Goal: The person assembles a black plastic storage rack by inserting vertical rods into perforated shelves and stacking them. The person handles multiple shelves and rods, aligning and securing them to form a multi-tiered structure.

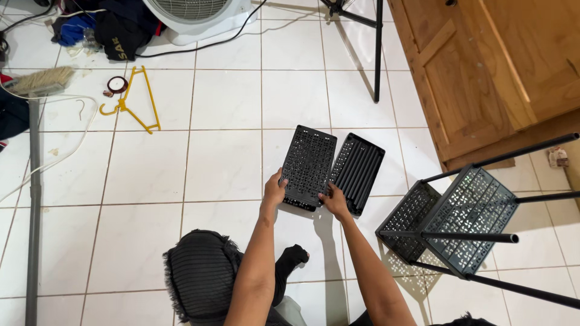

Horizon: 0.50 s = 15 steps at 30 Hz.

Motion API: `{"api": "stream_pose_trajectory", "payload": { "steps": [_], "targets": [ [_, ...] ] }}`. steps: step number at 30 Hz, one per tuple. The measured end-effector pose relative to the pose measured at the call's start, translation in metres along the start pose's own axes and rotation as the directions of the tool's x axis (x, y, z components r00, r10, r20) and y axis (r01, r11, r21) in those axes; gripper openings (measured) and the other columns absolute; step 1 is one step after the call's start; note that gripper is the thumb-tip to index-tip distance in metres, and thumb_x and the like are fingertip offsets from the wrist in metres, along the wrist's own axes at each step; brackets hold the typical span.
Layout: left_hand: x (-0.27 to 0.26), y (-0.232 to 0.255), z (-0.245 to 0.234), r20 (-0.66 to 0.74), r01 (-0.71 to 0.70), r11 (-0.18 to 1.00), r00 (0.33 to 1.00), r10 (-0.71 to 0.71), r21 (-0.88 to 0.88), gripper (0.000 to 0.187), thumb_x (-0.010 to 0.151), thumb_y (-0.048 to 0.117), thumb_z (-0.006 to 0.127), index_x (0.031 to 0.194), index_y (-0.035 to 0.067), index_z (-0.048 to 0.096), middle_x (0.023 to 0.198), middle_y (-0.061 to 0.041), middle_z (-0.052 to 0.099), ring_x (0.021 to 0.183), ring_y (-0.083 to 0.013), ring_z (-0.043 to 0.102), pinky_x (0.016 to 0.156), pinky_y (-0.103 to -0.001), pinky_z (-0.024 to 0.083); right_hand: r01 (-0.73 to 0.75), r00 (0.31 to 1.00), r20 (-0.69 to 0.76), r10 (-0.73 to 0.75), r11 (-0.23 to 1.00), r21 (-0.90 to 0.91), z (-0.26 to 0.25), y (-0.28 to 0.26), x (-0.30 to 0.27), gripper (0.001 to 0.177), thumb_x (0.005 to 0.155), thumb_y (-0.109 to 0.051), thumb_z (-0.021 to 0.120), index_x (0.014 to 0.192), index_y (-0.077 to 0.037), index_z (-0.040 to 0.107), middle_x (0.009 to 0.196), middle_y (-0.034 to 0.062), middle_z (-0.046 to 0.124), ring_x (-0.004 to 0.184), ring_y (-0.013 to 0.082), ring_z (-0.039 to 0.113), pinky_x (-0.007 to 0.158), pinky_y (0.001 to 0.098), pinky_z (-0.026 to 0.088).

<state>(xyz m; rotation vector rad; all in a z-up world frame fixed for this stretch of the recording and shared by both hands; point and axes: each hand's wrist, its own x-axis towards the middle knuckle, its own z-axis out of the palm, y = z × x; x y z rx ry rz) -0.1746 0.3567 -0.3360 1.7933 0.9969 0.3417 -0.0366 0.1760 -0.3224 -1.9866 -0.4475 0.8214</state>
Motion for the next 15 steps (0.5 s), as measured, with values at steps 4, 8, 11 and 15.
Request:
{"api": "stream_pose_trajectory", "payload": {
  "steps": [4, 8, 11, 15],
  "targets": [
    [0.001, -0.012, -0.001, 0.036, 0.059, 0.998, 0.998, -0.059, 0.002, 0.055, 0.098, 0.016, 0.064, 0.151, 0.017, 0.048, 0.137, -0.017, 0.065, 0.123, -0.0326, 0.064, 0.102, -0.039, 0.049, -0.054, 0.998, 0.007, 0.055, 0.994, -0.093, 0.008, 0.006, 0.004, 0.073, 0.088, -0.006, 0.075, 0.152, 0.003, 0.040, 0.128, 0.0183, 0.068, 0.108, 0.0247, 0.068, 0.092, 0.0335, 0.055],
    [0.004, -0.023, -0.001, 0.059, 0.103, 0.993, 0.993, -0.107, 0.064, 0.058, 0.097, 0.014, 0.066, 0.152, 0.022, 0.048, 0.126, -0.021, 0.069, 0.112, -0.0359, 0.069, 0.097, -0.041, 0.052, -0.050, 0.998, 0.031, 0.054, 0.989, -0.142, 0.014, 0.013, 0.008, 0.075, 0.086, -0.002, 0.075, 0.151, 0.005, 0.039, 0.123, 0.0185, 0.070, 0.107, 0.0261, 0.069, 0.091, 0.0344, 0.055],
    [0.005, -0.030, -0.002, 0.058, 0.035, 0.992, 0.997, -0.042, 0.125, 0.059, 0.097, 0.015, 0.068, 0.152, 0.023, 0.048, 0.121, -0.025, 0.069, 0.110, -0.0392, 0.069, 0.095, -0.042, 0.053, -0.068, 0.997, 0.027, 0.075, 0.978, -0.197, 0.017, 0.019, 0.009, 0.073, 0.084, 0.000, 0.074, 0.149, 0.004, 0.042, 0.115, 0.0183, 0.073, 0.103, 0.0269, 0.070, 0.090, 0.0351, 0.055],
    [0.004, -0.035, 0.001, 0.053, 0.042, 0.991, 0.997, -0.049, 0.128, 0.060, 0.095, 0.014, 0.069, 0.151, 0.024, 0.049, 0.118, -0.025, 0.070, 0.108, -0.0396, 0.069, 0.093, -0.042, 0.053, -0.047, 0.998, 0.029, 0.055, 0.972, -0.229, 0.019, 0.025, 0.009, 0.061, 0.081, 0.000, 0.077, 0.137, 0.003, 0.055, 0.113, 0.0164, 0.075, 0.103, 0.0263, 0.071, 0.093, 0.0350, 0.055]
  ]
}}
